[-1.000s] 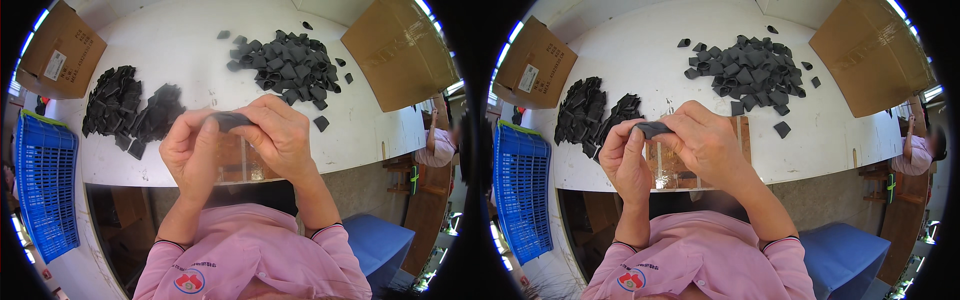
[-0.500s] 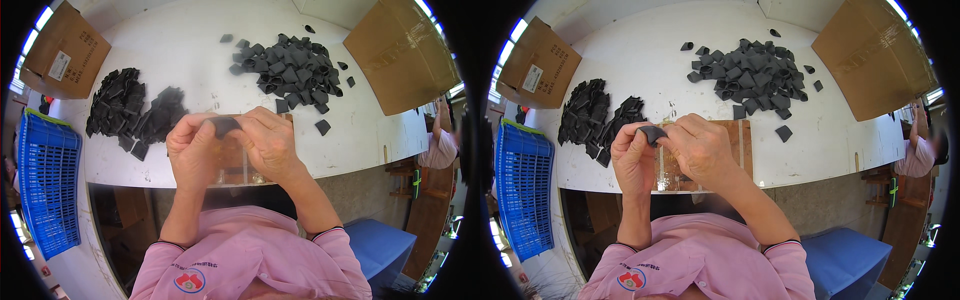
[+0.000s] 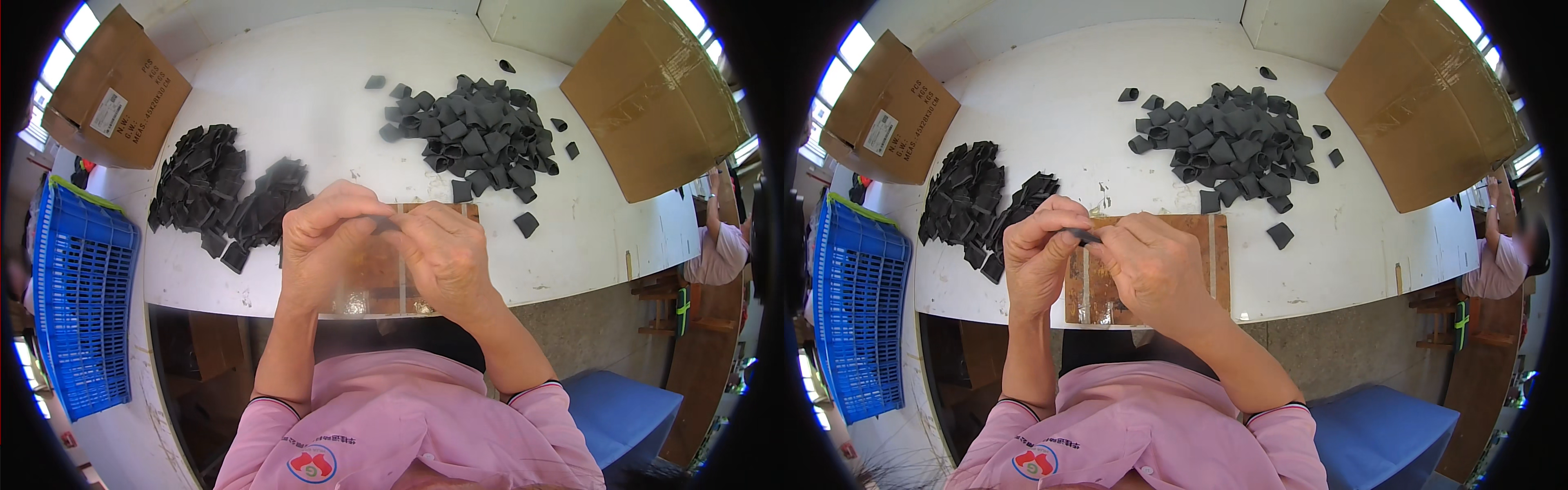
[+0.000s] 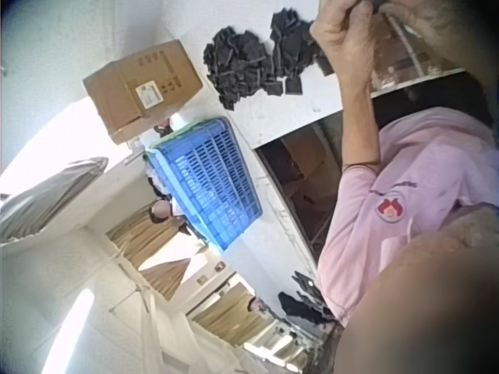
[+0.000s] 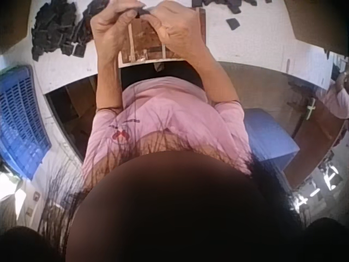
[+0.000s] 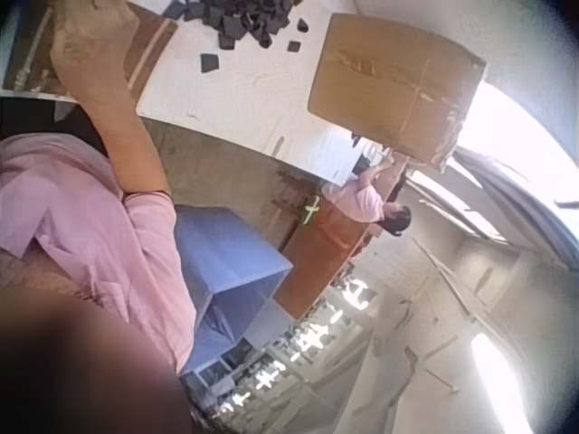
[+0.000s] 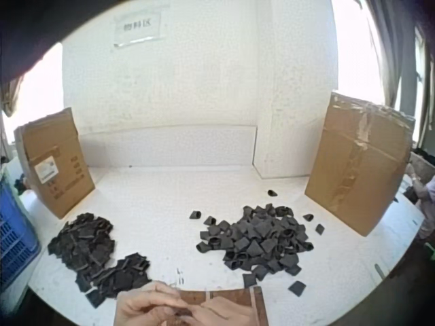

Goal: Inspecting and sorting small black rubber or foam components by hand on a white workbench.

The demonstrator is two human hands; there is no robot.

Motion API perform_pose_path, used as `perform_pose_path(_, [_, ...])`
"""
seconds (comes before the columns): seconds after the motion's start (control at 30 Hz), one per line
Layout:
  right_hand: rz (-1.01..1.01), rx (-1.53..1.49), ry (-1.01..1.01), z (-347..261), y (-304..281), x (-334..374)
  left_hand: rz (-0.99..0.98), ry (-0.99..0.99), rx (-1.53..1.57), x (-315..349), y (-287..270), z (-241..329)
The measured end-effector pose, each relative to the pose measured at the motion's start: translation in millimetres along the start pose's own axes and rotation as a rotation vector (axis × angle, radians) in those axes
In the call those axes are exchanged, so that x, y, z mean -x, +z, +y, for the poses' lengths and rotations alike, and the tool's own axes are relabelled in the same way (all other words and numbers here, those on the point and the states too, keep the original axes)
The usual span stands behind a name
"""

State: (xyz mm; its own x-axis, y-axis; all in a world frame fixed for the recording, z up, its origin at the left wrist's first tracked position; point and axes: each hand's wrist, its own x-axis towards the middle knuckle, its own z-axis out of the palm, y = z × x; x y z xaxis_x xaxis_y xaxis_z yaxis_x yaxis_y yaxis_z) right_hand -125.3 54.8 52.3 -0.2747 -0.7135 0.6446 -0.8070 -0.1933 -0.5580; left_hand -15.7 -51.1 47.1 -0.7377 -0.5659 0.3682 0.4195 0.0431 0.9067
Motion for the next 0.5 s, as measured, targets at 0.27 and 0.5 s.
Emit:
perform_pose_path(0.27, [0.154, 0.057, -0.056, 8.9, 16.0, 5.5, 0.094, -0.034, 0.006, 3.5, 6.1, -8.7])
perform_pose_path(0.5, [0.297, -0.812, 0.481, -26.9, -21.5, 11.3, 0.335, 0.071, 0.149, 46.5, 23.5, -2.4])
